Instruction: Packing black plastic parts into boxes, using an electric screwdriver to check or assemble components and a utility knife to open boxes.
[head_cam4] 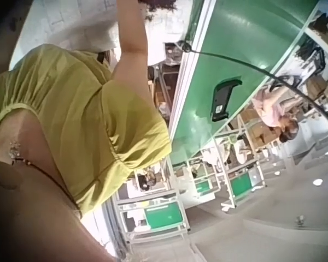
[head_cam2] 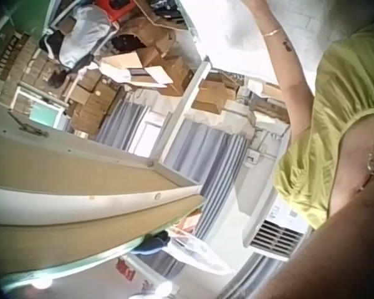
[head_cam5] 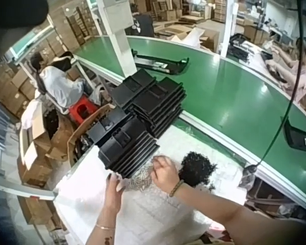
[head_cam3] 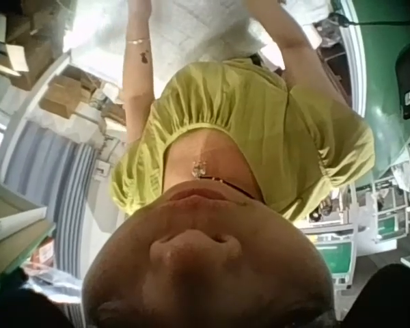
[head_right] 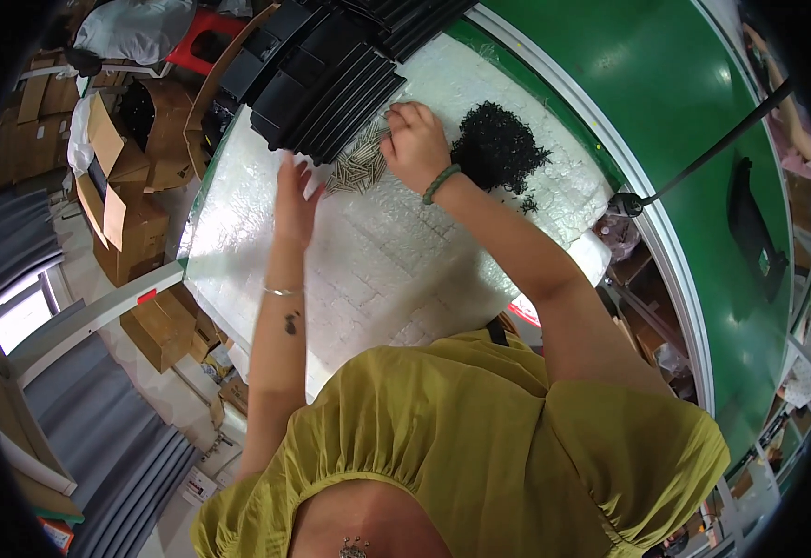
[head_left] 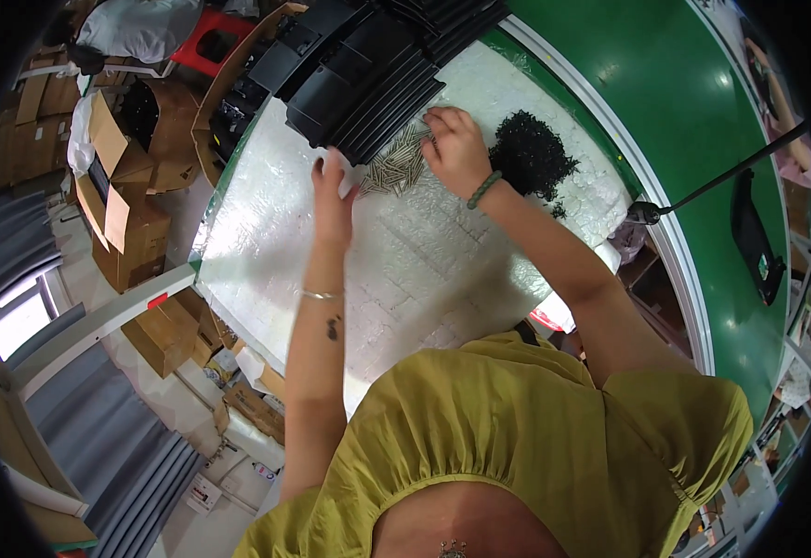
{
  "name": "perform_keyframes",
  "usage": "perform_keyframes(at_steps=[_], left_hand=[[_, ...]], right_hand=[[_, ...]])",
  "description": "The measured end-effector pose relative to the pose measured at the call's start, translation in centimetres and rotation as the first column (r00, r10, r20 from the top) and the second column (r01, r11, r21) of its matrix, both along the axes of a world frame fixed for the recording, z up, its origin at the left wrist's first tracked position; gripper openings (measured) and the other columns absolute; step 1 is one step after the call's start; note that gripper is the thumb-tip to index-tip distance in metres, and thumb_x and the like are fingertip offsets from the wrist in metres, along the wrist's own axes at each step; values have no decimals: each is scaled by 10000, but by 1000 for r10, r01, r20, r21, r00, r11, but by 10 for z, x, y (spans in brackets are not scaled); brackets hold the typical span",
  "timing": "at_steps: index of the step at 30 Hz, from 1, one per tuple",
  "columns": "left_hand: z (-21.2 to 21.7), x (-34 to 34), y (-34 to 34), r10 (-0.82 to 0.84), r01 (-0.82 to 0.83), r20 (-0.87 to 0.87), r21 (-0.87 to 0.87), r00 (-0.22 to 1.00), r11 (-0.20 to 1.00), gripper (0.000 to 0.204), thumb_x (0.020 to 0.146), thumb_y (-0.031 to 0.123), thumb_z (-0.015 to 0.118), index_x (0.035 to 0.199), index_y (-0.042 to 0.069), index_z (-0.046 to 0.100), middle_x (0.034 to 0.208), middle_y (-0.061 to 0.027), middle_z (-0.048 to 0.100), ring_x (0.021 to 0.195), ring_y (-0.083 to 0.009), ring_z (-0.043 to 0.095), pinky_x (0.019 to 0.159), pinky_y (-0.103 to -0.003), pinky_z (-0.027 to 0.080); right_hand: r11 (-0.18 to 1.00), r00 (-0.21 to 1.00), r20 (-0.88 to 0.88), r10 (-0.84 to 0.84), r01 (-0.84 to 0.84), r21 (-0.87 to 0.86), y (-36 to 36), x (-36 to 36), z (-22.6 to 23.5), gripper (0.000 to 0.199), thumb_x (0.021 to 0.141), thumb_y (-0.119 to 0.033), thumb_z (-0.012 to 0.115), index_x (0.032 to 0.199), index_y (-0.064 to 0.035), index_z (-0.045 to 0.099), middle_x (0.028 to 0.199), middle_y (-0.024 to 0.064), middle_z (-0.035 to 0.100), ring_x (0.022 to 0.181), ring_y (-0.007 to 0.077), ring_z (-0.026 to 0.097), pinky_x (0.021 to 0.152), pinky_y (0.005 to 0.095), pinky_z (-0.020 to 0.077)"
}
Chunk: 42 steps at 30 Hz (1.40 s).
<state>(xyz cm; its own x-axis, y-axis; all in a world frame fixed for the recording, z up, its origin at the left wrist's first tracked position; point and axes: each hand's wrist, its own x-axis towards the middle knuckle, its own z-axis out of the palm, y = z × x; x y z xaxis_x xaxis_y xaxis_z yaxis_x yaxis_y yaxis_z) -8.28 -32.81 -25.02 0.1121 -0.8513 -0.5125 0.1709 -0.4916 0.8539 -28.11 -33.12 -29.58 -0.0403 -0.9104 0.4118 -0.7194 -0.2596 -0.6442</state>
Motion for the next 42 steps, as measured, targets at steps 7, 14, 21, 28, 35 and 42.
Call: perform_keyframes(at_steps=[7, 14, 21, 28, 35, 42], left_hand=[[-48, -52, 54, 124, 541, 884, -381, 451, 750, 612, 760, 251, 618, 1238, -48, 381, 1289, -256, 360, 1214, -409, 291, 1016, -470, 221], [-38, -51, 76, -51, 619, 791, -435, 610, 655, 566, 730, 120, 607, 1228, -41, 390, 1297, -230, 363, 1221, -391, 311, 1023, -453, 238], [-40, -45, 61, 47, 556, 805, -449, 592, 700, 504, 751, 94, 590, 1202, -40, 408, 1266, -236, 376, 1166, -403, 352, 999, -438, 280], [-37, -72, 81, -127, 704, 806, -415, 579, 576, 688, 706, 195, 653, 1264, -50, 333, 1318, -239, 335, 1250, -400, 280, 1046, -442, 232], [-27, -64, 85, -42, 696, 800, -493, 598, 522, 711, 697, 211, 680, 1268, -29, 332, 1328, -230, 315, 1234, -419, 286, 1032, -452, 254], [15, 51, 202, 199, 194, 646, -483, 737, 854, 484, 770, 161, 635, 1208, 85, 445, 1320, -179, 344, 1188, -348, 364, 964, -402, 346]], right_hand=[[988, 975, -164, 148, -153, -19, 22, 13, 2, 327, 752, -94, 544, 1059, 16, 548, 1151, 110, 511, 1117, 266, 426, 964, 406, 327], [968, 968, -33, 249, -248, 51, 38, 11, 14, 288, 747, -35, 517, 1029, 3, 562, 1083, 116, 548, 1056, 280, 474, 924, 382, 369], [977, 970, -150, 191, -203, -66, 22, 16, 8, 221, 752, -66, 541, 961, -14, 589, 1023, 100, 561, 1007, 269, 497, 891, 371, 388], [955, 937, -201, 286, -263, 136, 52, -12, 15, 236, 753, -62, 546, 984, -16, 556, 1042, 102, 534, 1031, 273, 478, 896, 373, 385], [955, 927, -247, 282, -295, -17, 48, -17, 12, 268, 723, -53, 558, 989, -15, 560, 1100, 130, 519, 1072, 291, 468, 924, 390, 382], [892, 879, -206, 429, -448, -55, 87, 39, 62, 293, 733, -16, 552, 1025, 0, 572, 1051, 166, 566, 960, 341, 528, 863, 398, 421]])
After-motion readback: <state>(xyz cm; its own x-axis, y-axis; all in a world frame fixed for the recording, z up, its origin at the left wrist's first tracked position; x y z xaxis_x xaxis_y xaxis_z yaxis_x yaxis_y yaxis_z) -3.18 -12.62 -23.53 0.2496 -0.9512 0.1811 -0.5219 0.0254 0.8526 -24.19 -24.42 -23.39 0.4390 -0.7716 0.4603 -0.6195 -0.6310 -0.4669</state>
